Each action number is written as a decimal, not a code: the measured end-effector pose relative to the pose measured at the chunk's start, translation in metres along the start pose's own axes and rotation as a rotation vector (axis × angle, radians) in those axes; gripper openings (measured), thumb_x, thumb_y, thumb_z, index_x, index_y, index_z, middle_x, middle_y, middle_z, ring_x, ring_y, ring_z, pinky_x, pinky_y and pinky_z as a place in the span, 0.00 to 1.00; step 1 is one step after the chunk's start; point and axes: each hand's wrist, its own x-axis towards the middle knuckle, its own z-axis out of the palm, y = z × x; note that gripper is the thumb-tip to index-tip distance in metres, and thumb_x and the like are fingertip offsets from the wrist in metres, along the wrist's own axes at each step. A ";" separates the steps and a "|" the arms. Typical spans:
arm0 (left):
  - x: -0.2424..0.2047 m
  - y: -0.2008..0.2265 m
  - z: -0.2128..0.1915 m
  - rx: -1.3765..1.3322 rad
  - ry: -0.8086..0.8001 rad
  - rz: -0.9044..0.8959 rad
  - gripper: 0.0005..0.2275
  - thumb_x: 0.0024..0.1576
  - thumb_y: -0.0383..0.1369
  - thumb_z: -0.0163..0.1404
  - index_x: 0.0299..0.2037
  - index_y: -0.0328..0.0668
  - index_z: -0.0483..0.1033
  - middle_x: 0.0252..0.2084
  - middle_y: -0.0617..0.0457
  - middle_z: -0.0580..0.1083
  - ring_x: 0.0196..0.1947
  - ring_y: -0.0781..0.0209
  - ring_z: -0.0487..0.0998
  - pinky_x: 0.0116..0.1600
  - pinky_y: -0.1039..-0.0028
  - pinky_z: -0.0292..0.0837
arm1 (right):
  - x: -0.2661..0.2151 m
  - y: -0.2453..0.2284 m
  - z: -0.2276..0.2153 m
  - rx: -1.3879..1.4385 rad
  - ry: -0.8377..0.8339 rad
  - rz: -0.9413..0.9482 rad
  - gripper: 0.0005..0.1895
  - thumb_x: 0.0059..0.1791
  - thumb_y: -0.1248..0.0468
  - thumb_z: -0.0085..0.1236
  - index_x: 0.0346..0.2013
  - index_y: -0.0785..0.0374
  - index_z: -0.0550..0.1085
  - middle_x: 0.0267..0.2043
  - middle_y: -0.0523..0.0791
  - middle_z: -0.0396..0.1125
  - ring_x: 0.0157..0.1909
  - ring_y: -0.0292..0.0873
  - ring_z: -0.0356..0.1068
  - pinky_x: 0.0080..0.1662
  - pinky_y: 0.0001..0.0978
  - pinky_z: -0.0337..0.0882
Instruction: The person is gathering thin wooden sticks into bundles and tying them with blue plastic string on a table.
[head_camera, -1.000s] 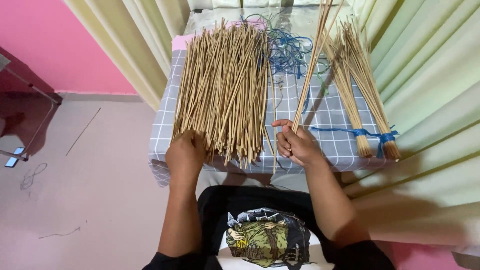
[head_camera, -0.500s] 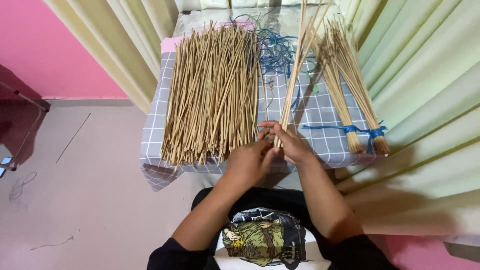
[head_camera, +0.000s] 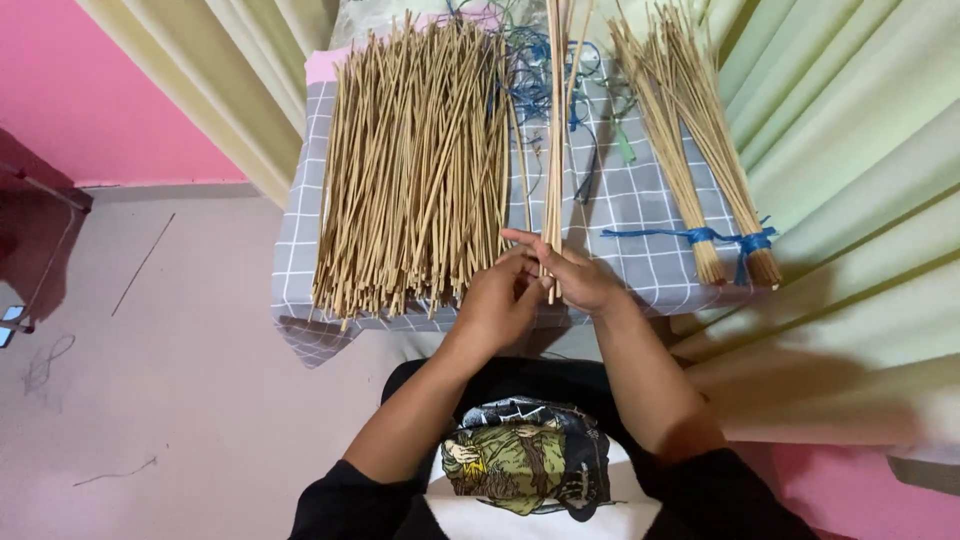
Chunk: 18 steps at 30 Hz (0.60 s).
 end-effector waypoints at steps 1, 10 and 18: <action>0.000 -0.005 0.001 -0.001 -0.001 -0.005 0.10 0.59 0.35 0.54 0.42 0.34 0.79 0.36 0.37 0.82 0.40 0.32 0.83 0.42 0.53 0.79 | -0.002 -0.003 0.001 0.003 0.000 0.005 0.35 0.59 0.44 0.37 0.72 0.67 0.57 0.53 0.50 0.67 0.50 0.42 0.71 0.45 0.29 0.78; -0.022 -0.018 -0.049 0.046 0.239 -0.011 0.07 0.62 0.34 0.50 0.42 0.44 0.80 0.29 0.38 0.80 0.34 0.36 0.84 0.36 0.54 0.76 | 0.008 0.016 -0.021 0.128 0.131 -0.037 0.24 0.60 0.48 0.40 0.54 0.66 0.70 0.15 0.43 0.52 0.12 0.37 0.54 0.18 0.25 0.58; -0.018 -0.099 -0.120 0.569 0.504 -0.205 0.12 0.62 0.34 0.48 0.46 0.32 0.80 0.29 0.34 0.78 0.36 0.27 0.81 0.41 0.41 0.75 | 0.009 0.011 -0.017 0.162 0.121 -0.052 0.23 0.60 0.48 0.40 0.54 0.65 0.69 0.15 0.42 0.51 0.11 0.35 0.53 0.18 0.26 0.60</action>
